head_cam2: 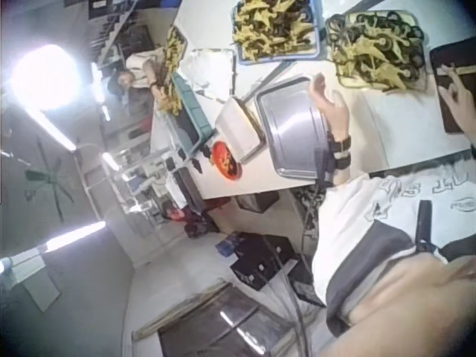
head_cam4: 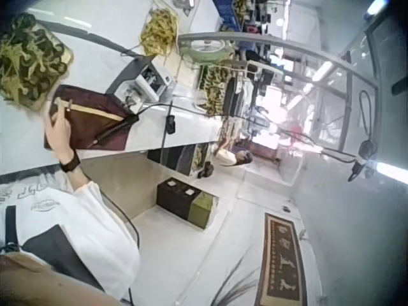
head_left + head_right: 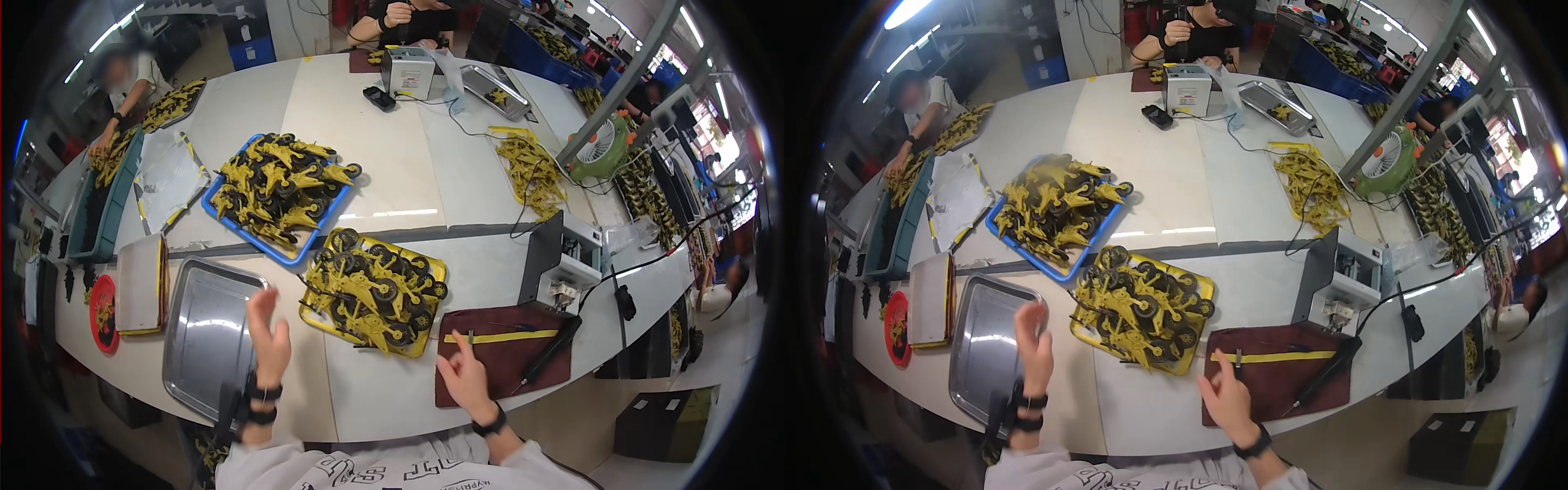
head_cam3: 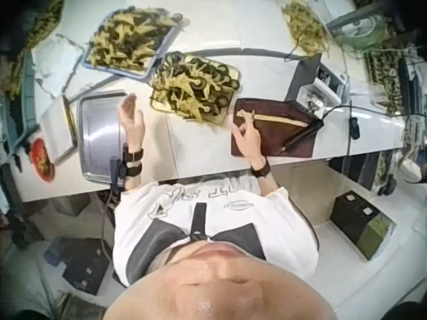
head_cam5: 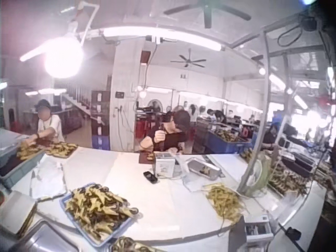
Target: The recorder uses an electric screwdriver to attach wheels and components to yellow toy motorcycle frames on a workbench.
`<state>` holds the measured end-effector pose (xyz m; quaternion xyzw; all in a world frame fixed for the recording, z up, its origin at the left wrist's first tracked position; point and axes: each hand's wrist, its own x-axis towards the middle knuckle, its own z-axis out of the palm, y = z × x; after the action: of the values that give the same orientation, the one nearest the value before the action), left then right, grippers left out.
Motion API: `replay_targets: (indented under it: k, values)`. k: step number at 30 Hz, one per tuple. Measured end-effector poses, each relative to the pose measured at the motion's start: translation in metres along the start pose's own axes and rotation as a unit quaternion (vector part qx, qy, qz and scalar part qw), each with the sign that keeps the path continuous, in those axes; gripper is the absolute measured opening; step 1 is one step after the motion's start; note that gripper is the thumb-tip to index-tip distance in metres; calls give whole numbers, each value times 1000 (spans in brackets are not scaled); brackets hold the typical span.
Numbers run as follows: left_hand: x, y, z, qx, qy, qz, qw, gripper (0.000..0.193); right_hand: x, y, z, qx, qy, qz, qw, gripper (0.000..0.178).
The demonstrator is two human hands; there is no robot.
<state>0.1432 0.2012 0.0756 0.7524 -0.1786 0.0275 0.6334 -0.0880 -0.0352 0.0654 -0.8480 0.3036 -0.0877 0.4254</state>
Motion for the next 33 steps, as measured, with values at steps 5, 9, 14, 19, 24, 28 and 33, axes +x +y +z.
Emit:
replay_targets:
  k: [5, 9, 14, 19, 24, 28, 33]
  values:
    - [-262, 22, -18, -117, -411, -135, 894, 18, -152, 109, -66, 221, -483, 251, 809, 27]
    - [-444, -143, -42, 104, -147, -335, 925, 24, -239, 370, -44, 127, -229, 404, 876, 42]
    - [-522, -278, -50, -9, -147, -434, 889, 26, -264, 493, 44, 71, -294, 476, 826, 62]
    - [-522, -296, -39, -29, -128, -450, 883, 26, -237, 502, 58, 73, -251, 441, 858, 63]
    - [-427, -334, -5, -55, -99, -459, 881, 26, -103, 491, 74, 41, -247, 398, 882, 60]
    - [-277, -382, 53, -84, -86, -440, 890, 27, 66, 474, 79, 23, -219, 347, 912, 58]
    - [-292, -332, 22, -79, -68, -502, 858, 27, 34, 454, 67, -4, -245, 356, 902, 55]
